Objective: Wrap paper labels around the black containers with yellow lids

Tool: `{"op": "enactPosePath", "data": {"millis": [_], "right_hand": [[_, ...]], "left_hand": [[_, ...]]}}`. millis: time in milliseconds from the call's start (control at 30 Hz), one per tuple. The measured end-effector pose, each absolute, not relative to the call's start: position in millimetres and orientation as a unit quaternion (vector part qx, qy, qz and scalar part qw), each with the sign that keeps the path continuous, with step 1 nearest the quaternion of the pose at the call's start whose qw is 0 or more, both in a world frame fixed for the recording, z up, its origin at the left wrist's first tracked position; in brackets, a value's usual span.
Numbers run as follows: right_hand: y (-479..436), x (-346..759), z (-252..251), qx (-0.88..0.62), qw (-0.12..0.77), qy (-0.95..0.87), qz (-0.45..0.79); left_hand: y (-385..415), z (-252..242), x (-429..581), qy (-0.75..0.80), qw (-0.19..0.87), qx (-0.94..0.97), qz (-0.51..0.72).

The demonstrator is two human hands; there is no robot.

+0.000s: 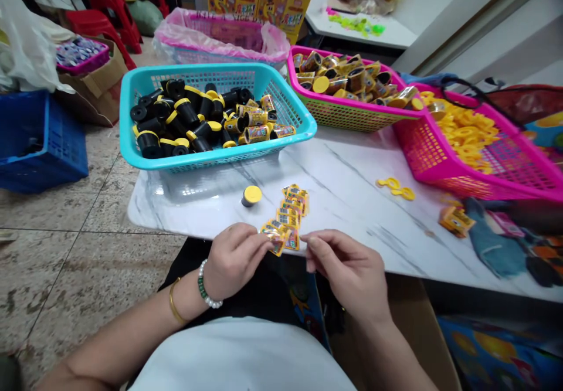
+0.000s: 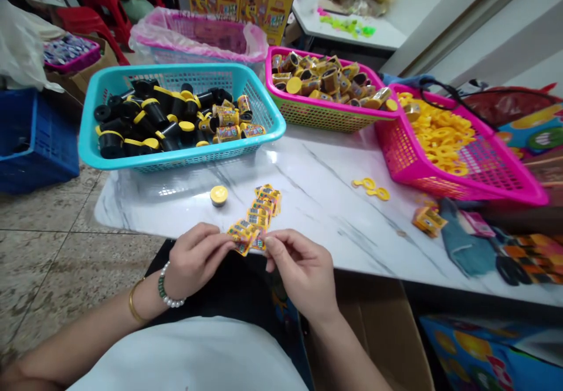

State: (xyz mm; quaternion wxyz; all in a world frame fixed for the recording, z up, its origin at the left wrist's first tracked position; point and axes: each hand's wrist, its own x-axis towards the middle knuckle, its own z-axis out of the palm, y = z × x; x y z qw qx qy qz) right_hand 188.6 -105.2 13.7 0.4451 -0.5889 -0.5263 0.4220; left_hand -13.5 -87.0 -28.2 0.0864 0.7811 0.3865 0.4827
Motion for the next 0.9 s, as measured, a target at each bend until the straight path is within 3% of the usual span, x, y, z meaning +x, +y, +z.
{"op": "enactPosePath", "data": {"millis": [133, 267, 367, 533, 900], "right_hand": [[-106.8, 179.9, 17.2, -0.574, 0.420, -0.505, 0.489], [-95.6, 159.7, 16.3, -0.514, 0.368, -0.464, 0.621], [-88.8, 146.3, 15.8, -0.514, 0.362, -0.429, 0.649], [-80.0, 135.3, 21.5, -0.493, 0.326, -0.548, 0.592], [-79.5, 109.4, 15.4, -0.504, 0.370, -0.694, 0.356]], "left_hand": [[-88.3, -14.1, -14.3, 0.439, 0.093, 0.720, 0.529], [-89.3, -7.0, -26.1, 0.312, -0.005, 0.802, 0.509], [-93.3, -3.9, -35.3, 0.274, -0.024, 0.820, 0.502], [-104.5, 5.5, -44.2, 0.440, 0.087, 0.705, 0.549], [-104.5, 18.3, -43.0, 0.490, 0.142, 0.625, 0.590]]}}
